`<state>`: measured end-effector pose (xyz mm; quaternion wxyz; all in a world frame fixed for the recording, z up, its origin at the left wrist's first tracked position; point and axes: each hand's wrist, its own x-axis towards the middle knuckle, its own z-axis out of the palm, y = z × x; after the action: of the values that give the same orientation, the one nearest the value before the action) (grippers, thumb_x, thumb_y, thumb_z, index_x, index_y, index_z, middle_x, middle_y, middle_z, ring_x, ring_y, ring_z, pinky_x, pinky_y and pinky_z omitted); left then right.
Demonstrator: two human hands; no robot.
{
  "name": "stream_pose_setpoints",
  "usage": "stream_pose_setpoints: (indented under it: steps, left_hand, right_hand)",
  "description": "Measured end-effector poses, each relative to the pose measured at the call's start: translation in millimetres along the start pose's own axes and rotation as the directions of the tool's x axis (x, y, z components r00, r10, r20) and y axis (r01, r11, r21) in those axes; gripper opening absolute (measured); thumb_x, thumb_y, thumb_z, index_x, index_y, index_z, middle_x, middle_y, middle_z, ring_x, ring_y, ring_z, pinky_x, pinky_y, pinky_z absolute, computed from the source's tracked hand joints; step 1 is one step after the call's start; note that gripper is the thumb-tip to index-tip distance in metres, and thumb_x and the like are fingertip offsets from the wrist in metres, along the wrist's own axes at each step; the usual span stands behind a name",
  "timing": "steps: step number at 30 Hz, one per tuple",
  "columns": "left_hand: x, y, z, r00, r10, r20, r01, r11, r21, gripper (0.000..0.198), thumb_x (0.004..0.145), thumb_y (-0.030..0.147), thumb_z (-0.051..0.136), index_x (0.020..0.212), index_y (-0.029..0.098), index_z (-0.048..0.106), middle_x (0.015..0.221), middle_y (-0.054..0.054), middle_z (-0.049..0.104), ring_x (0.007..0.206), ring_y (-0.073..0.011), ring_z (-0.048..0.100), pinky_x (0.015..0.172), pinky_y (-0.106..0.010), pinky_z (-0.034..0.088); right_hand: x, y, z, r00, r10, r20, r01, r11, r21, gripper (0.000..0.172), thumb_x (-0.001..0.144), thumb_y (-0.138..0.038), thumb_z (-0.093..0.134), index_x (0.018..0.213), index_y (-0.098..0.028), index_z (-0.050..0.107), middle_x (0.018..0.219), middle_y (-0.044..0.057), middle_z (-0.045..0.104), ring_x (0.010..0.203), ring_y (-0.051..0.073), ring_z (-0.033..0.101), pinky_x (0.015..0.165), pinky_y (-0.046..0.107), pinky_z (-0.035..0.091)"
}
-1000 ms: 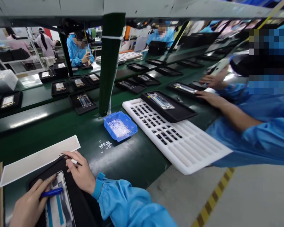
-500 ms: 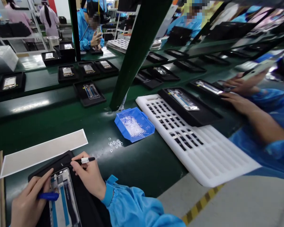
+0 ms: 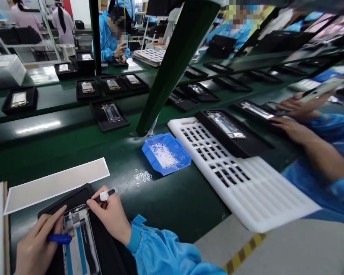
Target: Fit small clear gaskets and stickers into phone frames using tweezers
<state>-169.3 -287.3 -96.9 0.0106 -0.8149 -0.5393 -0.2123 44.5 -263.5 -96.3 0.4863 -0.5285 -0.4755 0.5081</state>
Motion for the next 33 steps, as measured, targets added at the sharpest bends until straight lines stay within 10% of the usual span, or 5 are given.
stream_pose_setpoints:
  steps: [16,33]
  left_hand:
    - [16,11,-8.7,0.971,-0.237,0.029,0.233,0.911,-0.341,0.028,0.097,0.025,0.045,0.111,0.020,0.068,0.082,-0.003,0.064,0.073,-0.0108,0.063,0.067,-0.020,0.048]
    - [72,10,-23.2,0.775,-0.244,0.583,0.475,0.834,-0.282,0.027,0.089,0.033,0.051,0.085,0.018,0.073,0.073,-0.002,0.068,0.069,-0.0163,0.061,0.064,-0.025,0.041]
  right_hand:
    - [0,3,-2,0.999,-0.030,0.029,0.032,0.997,-0.072,0.047,0.083,-0.064,0.063,0.073,-0.020,0.052,0.057,-0.002,0.050,0.055,0.019,0.062,0.050,0.027,0.049]
    - [0,9,6,0.978,-0.209,-0.002,0.201,0.944,-0.262,0.044,0.090,-0.058,0.058,0.069,-0.019,0.062,0.069,0.004,0.061,0.064,0.020,0.061,0.057,0.028,0.045]
